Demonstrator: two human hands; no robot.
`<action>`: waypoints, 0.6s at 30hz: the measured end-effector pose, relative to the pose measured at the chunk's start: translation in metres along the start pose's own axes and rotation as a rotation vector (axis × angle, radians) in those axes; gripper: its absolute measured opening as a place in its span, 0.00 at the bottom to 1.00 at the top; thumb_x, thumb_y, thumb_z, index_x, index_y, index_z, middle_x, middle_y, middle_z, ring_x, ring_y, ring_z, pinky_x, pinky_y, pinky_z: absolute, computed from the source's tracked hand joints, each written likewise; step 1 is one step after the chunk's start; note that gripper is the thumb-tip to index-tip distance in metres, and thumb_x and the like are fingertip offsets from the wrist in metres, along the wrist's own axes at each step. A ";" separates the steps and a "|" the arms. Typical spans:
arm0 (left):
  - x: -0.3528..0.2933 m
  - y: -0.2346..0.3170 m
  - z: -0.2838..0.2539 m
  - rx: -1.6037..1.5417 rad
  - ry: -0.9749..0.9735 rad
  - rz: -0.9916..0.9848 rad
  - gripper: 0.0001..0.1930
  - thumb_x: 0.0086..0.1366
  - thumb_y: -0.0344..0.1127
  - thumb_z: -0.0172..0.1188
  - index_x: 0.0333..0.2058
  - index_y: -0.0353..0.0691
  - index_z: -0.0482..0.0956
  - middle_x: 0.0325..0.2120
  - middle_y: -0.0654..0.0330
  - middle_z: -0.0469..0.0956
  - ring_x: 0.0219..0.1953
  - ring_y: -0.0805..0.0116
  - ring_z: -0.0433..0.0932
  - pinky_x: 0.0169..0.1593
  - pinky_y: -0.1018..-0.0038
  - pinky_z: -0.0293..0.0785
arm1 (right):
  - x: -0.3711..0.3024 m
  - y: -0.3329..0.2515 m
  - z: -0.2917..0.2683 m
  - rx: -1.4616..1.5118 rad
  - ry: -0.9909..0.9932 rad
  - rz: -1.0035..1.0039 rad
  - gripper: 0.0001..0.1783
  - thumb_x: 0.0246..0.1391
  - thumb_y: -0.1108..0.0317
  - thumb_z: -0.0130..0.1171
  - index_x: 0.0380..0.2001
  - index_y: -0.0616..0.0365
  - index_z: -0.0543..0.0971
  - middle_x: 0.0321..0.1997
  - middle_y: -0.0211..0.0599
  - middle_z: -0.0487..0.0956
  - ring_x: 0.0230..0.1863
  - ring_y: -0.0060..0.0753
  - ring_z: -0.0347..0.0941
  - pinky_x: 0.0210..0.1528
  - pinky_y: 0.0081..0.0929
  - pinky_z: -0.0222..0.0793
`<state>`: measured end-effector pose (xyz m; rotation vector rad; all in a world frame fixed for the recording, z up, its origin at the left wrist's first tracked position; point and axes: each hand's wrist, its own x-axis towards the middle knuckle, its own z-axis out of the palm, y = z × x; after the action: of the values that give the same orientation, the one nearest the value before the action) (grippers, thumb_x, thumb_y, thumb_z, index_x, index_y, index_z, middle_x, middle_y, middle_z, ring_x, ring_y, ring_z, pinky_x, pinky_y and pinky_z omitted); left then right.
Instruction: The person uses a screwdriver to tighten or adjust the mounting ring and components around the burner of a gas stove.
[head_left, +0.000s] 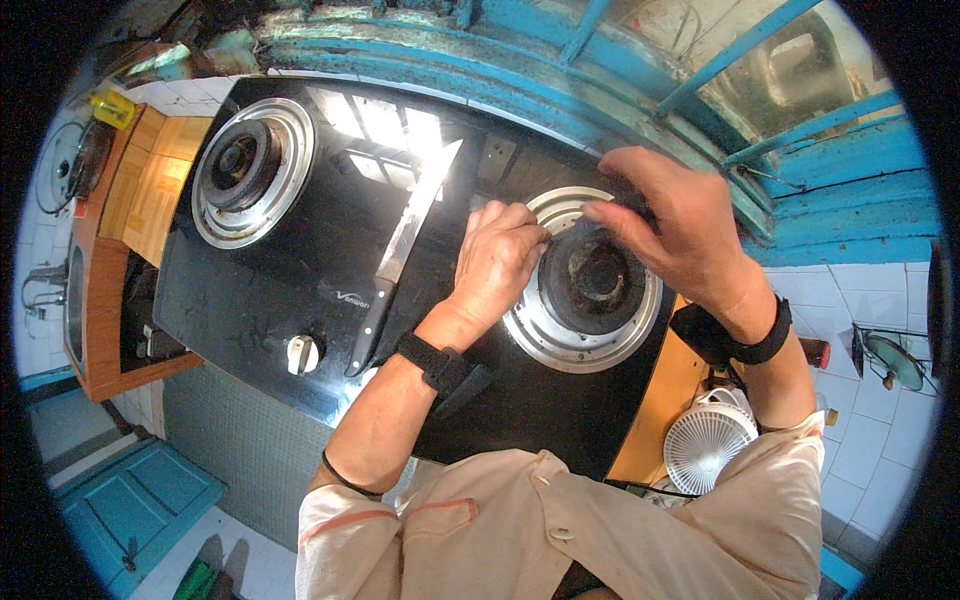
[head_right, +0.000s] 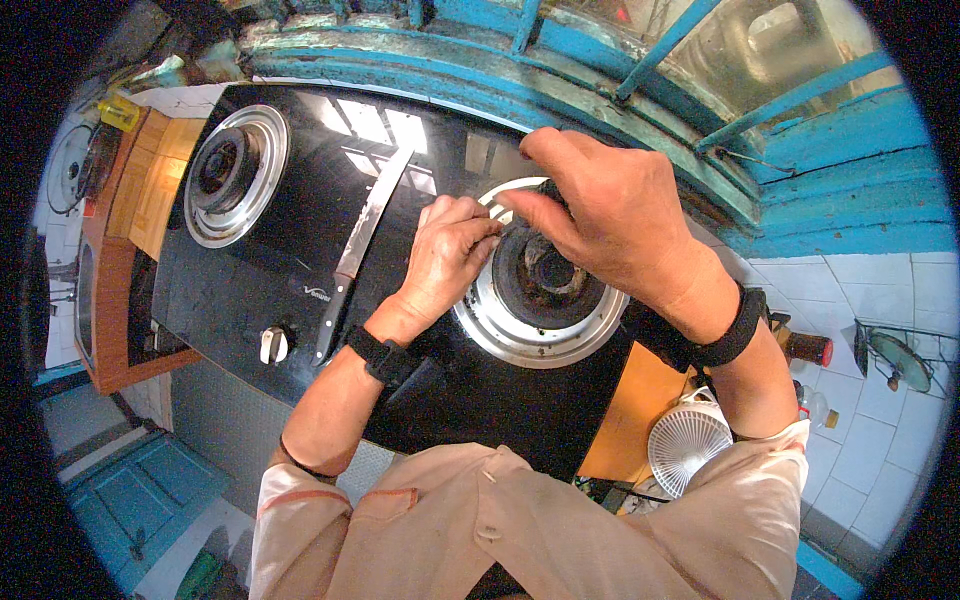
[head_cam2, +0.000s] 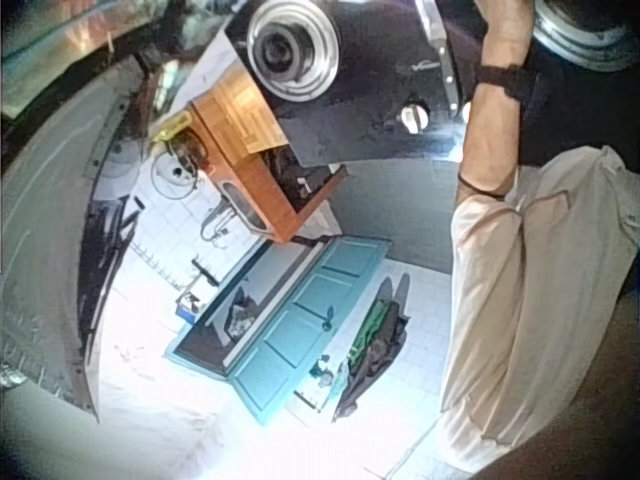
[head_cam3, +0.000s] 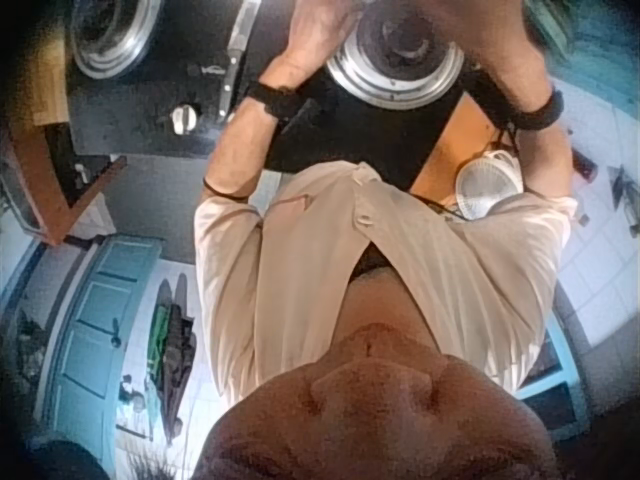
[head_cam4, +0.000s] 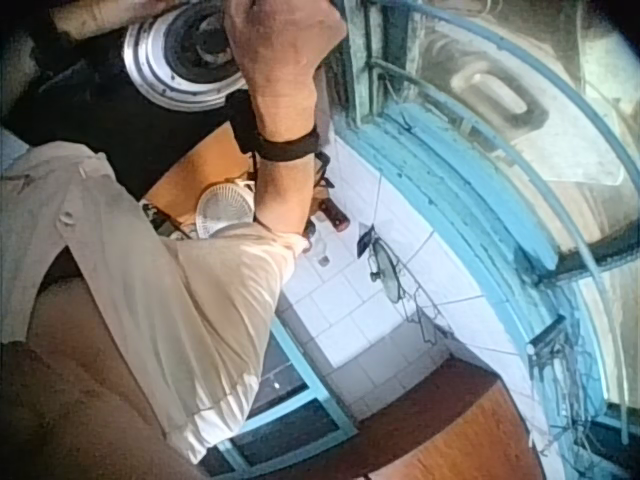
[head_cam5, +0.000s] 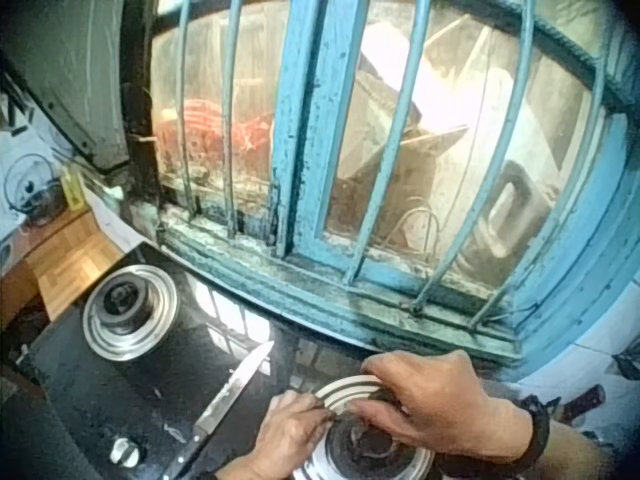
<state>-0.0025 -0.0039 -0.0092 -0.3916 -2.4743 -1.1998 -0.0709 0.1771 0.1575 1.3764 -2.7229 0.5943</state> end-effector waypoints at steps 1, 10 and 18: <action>0.000 0.001 0.000 -0.002 -0.001 0.000 0.09 0.55 0.28 0.69 0.36 0.38 0.85 0.36 0.61 0.79 0.43 0.56 0.75 0.48 0.63 0.68 | 0.000 0.000 0.001 -0.036 0.001 0.018 0.21 0.52 0.68 0.68 0.48 0.59 0.75 0.44 0.49 0.73 0.43 0.54 0.76 0.41 0.43 0.74; 0.000 0.000 -0.001 0.010 -0.007 -0.011 0.08 0.55 0.28 0.69 0.36 0.38 0.85 0.36 0.61 0.79 0.42 0.57 0.75 0.48 0.63 0.68 | 0.002 -0.005 -0.009 0.113 -0.009 -0.074 0.21 0.55 0.65 0.67 0.50 0.59 0.73 0.46 0.48 0.74 0.43 0.56 0.76 0.40 0.44 0.73; 0.000 -0.001 0.002 0.001 0.016 0.019 0.09 0.55 0.29 0.70 0.36 0.39 0.86 0.35 0.62 0.78 0.42 0.57 0.74 0.47 0.63 0.68 | 0.001 0.003 -0.012 0.272 -0.058 -0.093 0.19 0.53 0.70 0.68 0.47 0.59 0.75 0.42 0.50 0.72 0.42 0.57 0.75 0.40 0.40 0.72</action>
<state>-0.0036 -0.0027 -0.0107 -0.4028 -2.4521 -1.1896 -0.0753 0.1825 0.1680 1.5889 -2.6811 0.9612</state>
